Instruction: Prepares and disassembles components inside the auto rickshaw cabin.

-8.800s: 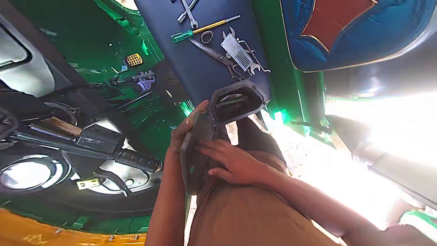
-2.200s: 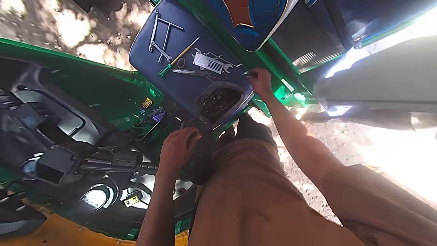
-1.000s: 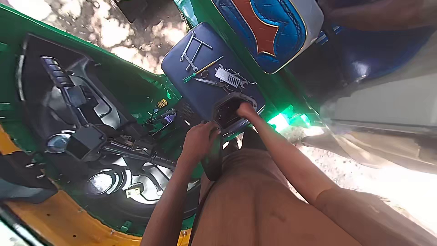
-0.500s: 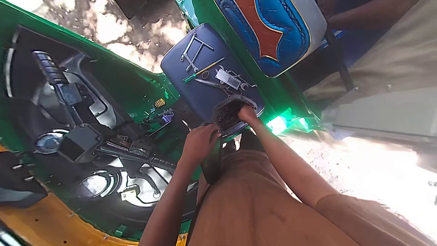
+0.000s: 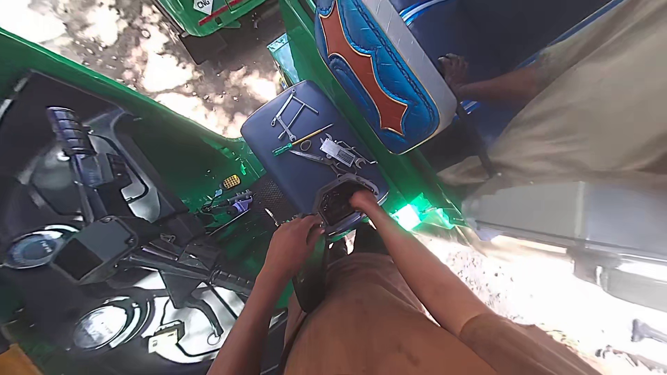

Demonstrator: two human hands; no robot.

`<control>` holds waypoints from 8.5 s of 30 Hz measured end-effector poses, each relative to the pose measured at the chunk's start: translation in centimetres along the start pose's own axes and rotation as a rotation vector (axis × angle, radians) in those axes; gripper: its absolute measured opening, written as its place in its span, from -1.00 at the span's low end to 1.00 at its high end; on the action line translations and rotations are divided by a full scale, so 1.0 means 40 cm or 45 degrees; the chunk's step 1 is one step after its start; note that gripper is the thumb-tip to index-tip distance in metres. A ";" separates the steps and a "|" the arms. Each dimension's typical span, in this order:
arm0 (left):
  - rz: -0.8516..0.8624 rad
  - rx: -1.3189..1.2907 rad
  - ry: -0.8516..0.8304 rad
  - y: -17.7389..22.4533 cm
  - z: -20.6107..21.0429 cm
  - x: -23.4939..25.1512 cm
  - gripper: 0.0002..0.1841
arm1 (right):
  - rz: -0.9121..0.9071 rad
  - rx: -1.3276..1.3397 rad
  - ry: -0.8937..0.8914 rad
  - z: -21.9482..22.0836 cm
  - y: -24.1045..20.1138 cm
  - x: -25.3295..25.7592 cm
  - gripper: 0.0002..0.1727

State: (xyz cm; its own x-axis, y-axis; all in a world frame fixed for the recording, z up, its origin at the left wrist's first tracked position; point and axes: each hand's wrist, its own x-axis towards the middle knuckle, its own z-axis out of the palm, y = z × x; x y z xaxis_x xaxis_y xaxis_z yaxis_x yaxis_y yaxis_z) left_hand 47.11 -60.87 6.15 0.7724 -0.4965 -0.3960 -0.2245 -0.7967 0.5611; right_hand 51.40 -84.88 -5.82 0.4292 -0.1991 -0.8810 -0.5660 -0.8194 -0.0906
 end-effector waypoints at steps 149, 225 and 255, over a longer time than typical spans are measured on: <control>0.122 -0.411 0.285 -0.091 0.033 -0.039 -0.83 | -0.260 -0.526 0.265 0.066 -0.077 0.094 -0.67; 0.136 -0.211 0.650 0.118 0.133 -0.042 -0.80 | -0.485 -0.653 0.235 0.129 -0.036 0.005 -0.42; 0.179 -0.217 0.665 0.047 0.107 -0.073 -0.79 | -1.301 -0.553 0.196 0.041 0.081 0.085 -0.67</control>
State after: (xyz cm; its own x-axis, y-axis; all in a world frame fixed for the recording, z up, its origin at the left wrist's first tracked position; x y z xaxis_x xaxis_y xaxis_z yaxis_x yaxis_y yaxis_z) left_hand 41.90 -62.38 5.26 0.9430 -0.3232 0.0790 -0.2811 -0.6466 0.7091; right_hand 49.87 -87.35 -9.88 0.6511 0.6349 -0.4159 0.3826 -0.7478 -0.5426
